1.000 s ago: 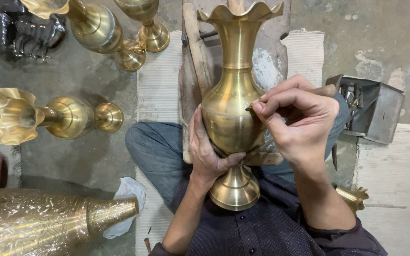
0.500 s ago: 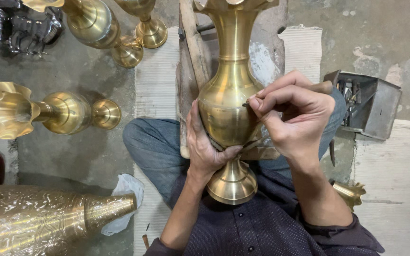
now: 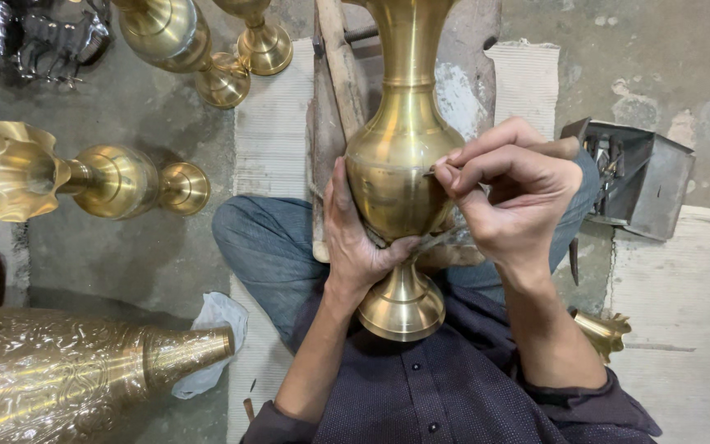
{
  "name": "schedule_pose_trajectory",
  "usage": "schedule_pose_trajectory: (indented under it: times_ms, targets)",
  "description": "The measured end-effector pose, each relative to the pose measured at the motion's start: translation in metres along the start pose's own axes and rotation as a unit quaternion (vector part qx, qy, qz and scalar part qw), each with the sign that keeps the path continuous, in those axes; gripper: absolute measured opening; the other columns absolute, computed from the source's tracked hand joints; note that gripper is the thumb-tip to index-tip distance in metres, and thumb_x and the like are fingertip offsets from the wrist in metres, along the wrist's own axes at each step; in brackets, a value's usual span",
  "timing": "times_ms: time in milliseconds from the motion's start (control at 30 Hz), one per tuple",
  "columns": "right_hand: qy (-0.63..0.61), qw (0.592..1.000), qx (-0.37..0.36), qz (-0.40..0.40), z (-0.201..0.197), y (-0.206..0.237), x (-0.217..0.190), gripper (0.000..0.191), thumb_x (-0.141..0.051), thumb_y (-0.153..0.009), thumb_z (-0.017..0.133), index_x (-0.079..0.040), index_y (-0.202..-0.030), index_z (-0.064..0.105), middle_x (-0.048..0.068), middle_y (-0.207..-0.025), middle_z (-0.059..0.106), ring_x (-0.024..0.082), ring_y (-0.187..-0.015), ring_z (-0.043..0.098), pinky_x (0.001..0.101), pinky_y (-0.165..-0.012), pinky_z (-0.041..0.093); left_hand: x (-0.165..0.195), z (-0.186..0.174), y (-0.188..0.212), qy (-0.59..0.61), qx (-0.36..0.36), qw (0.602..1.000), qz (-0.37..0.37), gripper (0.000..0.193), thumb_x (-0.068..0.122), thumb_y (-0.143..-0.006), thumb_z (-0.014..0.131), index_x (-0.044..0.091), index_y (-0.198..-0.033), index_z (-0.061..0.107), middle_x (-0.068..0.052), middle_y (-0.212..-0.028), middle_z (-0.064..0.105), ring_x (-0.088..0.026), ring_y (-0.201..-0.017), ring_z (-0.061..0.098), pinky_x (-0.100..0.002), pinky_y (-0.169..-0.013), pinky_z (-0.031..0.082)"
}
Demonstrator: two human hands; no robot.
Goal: The person sits on the floor with a brass vase clamped in a wooden vise and scrapes the cast seam around the vase body using a hand scraper, rotating the vase as they work. They then use a spring caliper to measure the vase and resume scraping the seam.
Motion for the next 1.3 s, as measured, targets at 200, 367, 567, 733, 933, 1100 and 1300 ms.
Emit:
schedule_pose_trajectory:
  times_ms: [200, 367, 567, 733, 933, 1100, 1300]
  targets:
    - [0.008, 0.999, 0.037, 0.025, -0.002, 0.008, 0.005, 0.017, 0.013, -0.094, 0.079, 0.002, -0.085, 0.07, 0.01, -0.094, 0.068, 0.006, -0.072, 0.062, 0.0152, -0.059, 0.048, 0.0, -0.001, 0.003, -0.009, 0.0, 1.0, -0.002, 0.131, 0.077, -0.078, 0.072, 0.005, -0.168, 0.011, -0.025, -0.155, 0.043, -0.041, -0.142, 0.049, -0.05, -0.122, 0.04]
    - [0.011, 0.999, 0.013, -0.045, -0.002, 0.01, 0.003, 0.017, 0.014, -0.093, 0.08, 0.001, -0.086, 0.07, 0.01, -0.093, 0.069, 0.009, -0.078, 0.066, 0.0194, -0.067, 0.056, 0.001, 0.0, 0.003, -0.001, -0.005, 1.0, -0.01, 0.131, 0.079, -0.079, 0.07, 0.005, -0.169, 0.01, -0.025, -0.156, 0.044, -0.04, -0.14, 0.052, -0.05, -0.121, 0.041]
    - [-0.002, 0.998, 0.016, -0.054, -0.001, 0.012, 0.004, 0.018, 0.014, -0.094, 0.08, 0.001, -0.087, 0.07, 0.009, -0.095, 0.069, 0.009, -0.079, 0.066, 0.0188, -0.068, 0.056, 0.006, -0.004, 0.002, 0.003, -0.002, 1.0, -0.02, 0.128, 0.08, -0.08, 0.069, 0.005, -0.166, 0.01, -0.024, -0.154, 0.045, -0.039, -0.14, 0.051, -0.05, -0.121, 0.041]
    - [-0.02, 1.0, 0.021, -0.012, 0.003, 0.003, 0.013, 0.016, 0.013, -0.096, 0.08, 0.002, -0.088, 0.07, 0.008, -0.097, 0.068, 0.003, -0.072, 0.058, 0.0151, -0.061, 0.046, 0.019, -0.008, -0.005, -0.035, 0.033, 0.999, -0.021, 0.123, 0.077, -0.083, 0.064, 0.006, -0.168, 0.011, -0.024, -0.161, 0.034, -0.04, -0.147, 0.041, -0.051, -0.126, 0.034]
    - [-0.039, 0.999, 0.008, -0.01, 0.012, -0.013, 0.017, 0.016, 0.014, -0.099, 0.079, 0.006, -0.089, 0.07, 0.006, -0.099, 0.066, 0.001, -0.071, 0.051, 0.0152, -0.064, 0.042, 0.031, -0.014, -0.021, -0.01, 0.048, 0.999, 0.004, 0.113, 0.072, -0.095, 0.061, 0.003, -0.168, 0.009, -0.024, -0.169, 0.026, -0.039, -0.157, 0.034, -0.047, -0.132, 0.031]
    - [-0.056, 0.998, 0.001, 0.032, 0.014, -0.027, 0.025, 0.015, 0.013, -0.096, 0.08, 0.004, -0.089, 0.07, 0.006, -0.103, 0.065, -0.001, -0.068, 0.046, 0.0136, -0.059, 0.036, 0.032, -0.011, -0.029, 0.014, 0.057, 0.998, -0.006, 0.111, 0.071, -0.097, 0.06, 0.002, -0.165, 0.006, -0.025, -0.17, 0.023, -0.04, -0.158, 0.033, -0.047, -0.133, 0.03]
    - [-0.053, 0.998, -0.018, -0.002, 0.013, -0.029, 0.023, 0.016, 0.014, -0.098, 0.078, 0.006, -0.086, 0.07, 0.007, -0.099, 0.067, 0.001, -0.07, 0.05, 0.0151, -0.063, 0.04, 0.034, -0.012, -0.027, 0.024, 0.044, 0.999, -0.017, 0.112, 0.074, -0.098, 0.058, 0.003, -0.166, 0.004, -0.024, -0.17, 0.024, -0.039, -0.157, 0.037, -0.047, -0.132, 0.033]
Point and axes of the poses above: each hand's wrist, its own y-axis away from the middle knuckle, its own z-axis out of the palm, x = y × z, the point moved 7 cm from there along -y, towards the middle knuckle
